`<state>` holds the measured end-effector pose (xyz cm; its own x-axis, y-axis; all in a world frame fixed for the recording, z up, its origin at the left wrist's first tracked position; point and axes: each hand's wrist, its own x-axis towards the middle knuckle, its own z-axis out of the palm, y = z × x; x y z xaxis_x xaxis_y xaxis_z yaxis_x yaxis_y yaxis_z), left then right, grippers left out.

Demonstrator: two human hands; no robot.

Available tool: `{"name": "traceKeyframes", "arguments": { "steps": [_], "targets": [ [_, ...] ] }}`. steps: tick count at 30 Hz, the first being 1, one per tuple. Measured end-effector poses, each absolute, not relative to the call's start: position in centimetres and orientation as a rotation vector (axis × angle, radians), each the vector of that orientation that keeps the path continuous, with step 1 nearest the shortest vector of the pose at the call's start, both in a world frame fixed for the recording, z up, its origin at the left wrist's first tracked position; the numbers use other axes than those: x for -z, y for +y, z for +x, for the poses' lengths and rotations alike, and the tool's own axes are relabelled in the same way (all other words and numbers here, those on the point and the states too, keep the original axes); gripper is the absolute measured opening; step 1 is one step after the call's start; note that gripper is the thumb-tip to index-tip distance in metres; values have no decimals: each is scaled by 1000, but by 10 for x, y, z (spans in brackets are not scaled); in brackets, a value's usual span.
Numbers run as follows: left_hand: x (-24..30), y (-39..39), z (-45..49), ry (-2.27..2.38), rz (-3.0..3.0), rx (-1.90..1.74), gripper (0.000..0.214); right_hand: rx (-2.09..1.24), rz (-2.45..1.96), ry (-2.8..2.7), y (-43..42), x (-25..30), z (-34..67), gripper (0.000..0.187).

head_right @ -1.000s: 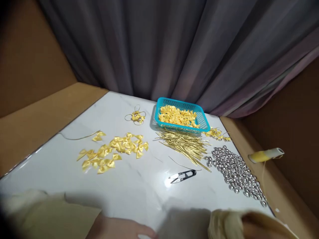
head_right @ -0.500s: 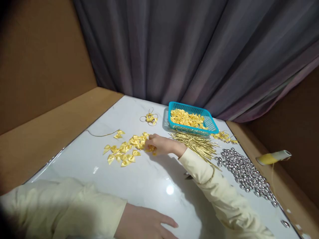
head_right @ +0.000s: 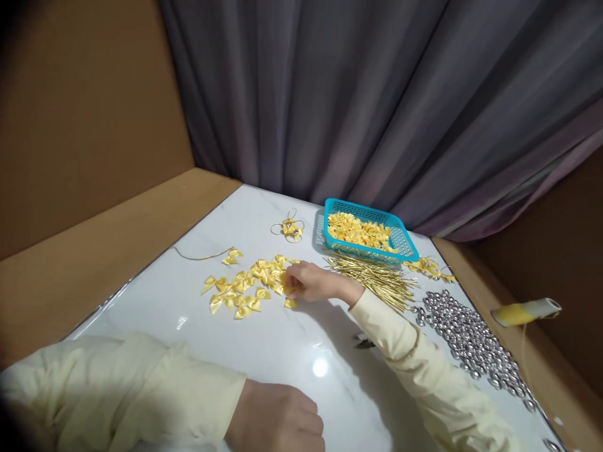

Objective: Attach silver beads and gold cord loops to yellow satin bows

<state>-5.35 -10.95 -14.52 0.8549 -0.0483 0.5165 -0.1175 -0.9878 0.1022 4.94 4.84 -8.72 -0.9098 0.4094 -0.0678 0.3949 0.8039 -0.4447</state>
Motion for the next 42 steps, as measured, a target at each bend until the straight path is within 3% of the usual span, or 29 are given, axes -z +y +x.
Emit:
{"name": "traceKeyframes", "arguments": {
  "steps": [6, 15, 21, 24, 31, 42],
  "targets": [
    [139, -103, -60, 325, 2751, -852, 20, -774, -470, -2976, 55, 90, 51, 29],
    [114, -76, -53, 823, 1679, -510, 17, -786, -548, -2820, 44, 72, 77, 5],
    [111, -64, -49, 1019, 1668, -571, 22, -1331, -826, -2204, -2, 47, 142, 15],
    [106, -58, -42, 1010, 1716, -747, 40, -1555, -939, -1856, -33, 61, 167, 21],
    [100, -58, -16, 893, 1811, -599, 10, -1664, -996, -1548, -66, 86, 185, 29],
    [88, -51, -14, 886, 1820, -456, 7, -2033, -812, -1596, -53, 89, 208, 24]
  ]
}}
